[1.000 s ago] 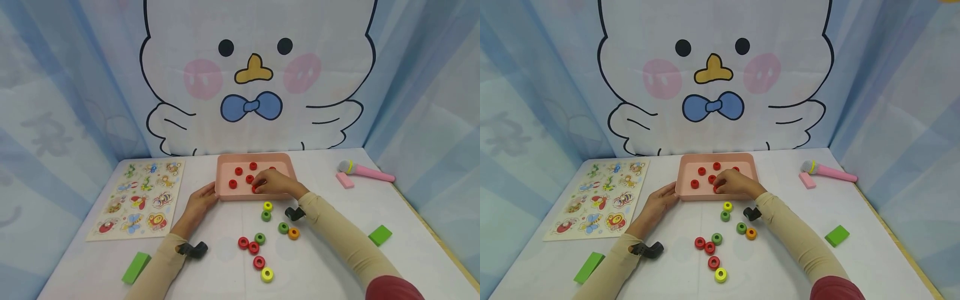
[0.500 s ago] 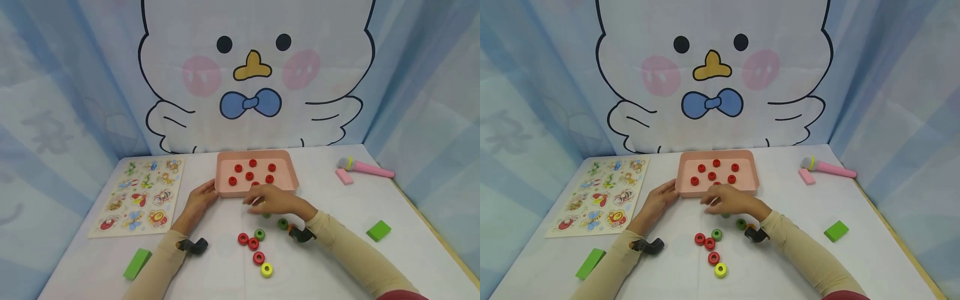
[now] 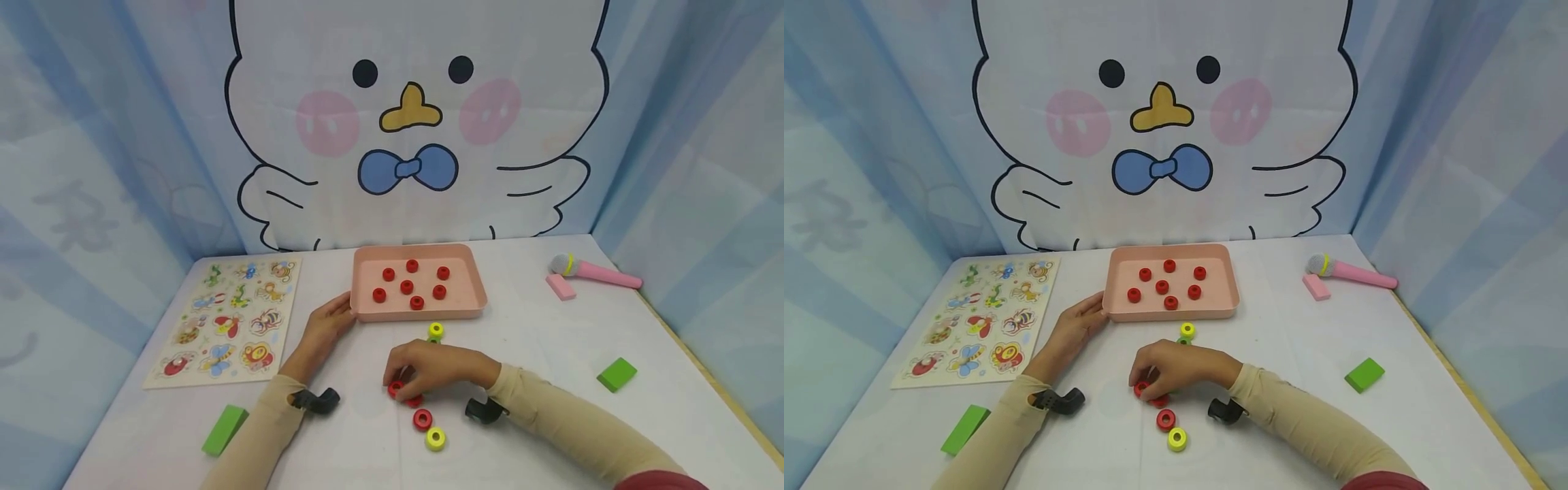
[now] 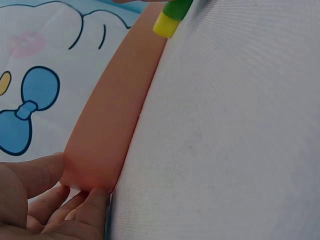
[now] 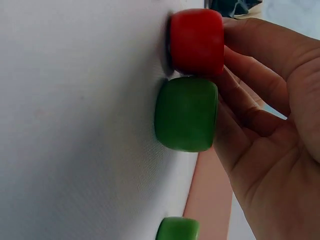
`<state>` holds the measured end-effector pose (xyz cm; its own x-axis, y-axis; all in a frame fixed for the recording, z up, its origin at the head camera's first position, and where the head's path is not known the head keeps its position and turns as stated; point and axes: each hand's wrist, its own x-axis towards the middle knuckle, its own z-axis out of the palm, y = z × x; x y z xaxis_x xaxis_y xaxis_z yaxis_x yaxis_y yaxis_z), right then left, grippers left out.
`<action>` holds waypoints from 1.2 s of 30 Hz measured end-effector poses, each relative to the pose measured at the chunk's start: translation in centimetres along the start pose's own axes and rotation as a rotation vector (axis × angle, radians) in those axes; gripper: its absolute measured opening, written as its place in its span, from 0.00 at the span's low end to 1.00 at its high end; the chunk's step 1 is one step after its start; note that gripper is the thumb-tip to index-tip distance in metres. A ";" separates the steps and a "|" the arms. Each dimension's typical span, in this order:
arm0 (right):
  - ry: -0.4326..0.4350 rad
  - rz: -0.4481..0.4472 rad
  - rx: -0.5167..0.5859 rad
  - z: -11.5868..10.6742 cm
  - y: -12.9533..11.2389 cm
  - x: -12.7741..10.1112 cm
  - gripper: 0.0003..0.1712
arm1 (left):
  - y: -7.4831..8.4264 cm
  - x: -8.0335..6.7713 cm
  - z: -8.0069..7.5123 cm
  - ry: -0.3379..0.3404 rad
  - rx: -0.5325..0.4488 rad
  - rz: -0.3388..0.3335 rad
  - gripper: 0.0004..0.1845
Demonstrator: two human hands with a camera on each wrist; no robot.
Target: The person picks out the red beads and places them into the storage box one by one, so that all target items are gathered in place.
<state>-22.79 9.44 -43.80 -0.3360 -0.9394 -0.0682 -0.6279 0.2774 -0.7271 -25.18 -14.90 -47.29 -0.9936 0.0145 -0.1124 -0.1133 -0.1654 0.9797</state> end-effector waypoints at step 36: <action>0.313 0.456 -0.027 -14.5 8.0 13.5 0.15 | -0.3 0.1 -0.6 -0.001 0.024 0.034 0.28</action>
<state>-42.59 1.90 -40.63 -0.7679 -0.6195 -0.1628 -0.3868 0.6511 -0.6530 -25.20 -15.46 -47.70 -0.9969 0.0105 -0.0784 -0.0791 -0.1421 0.9867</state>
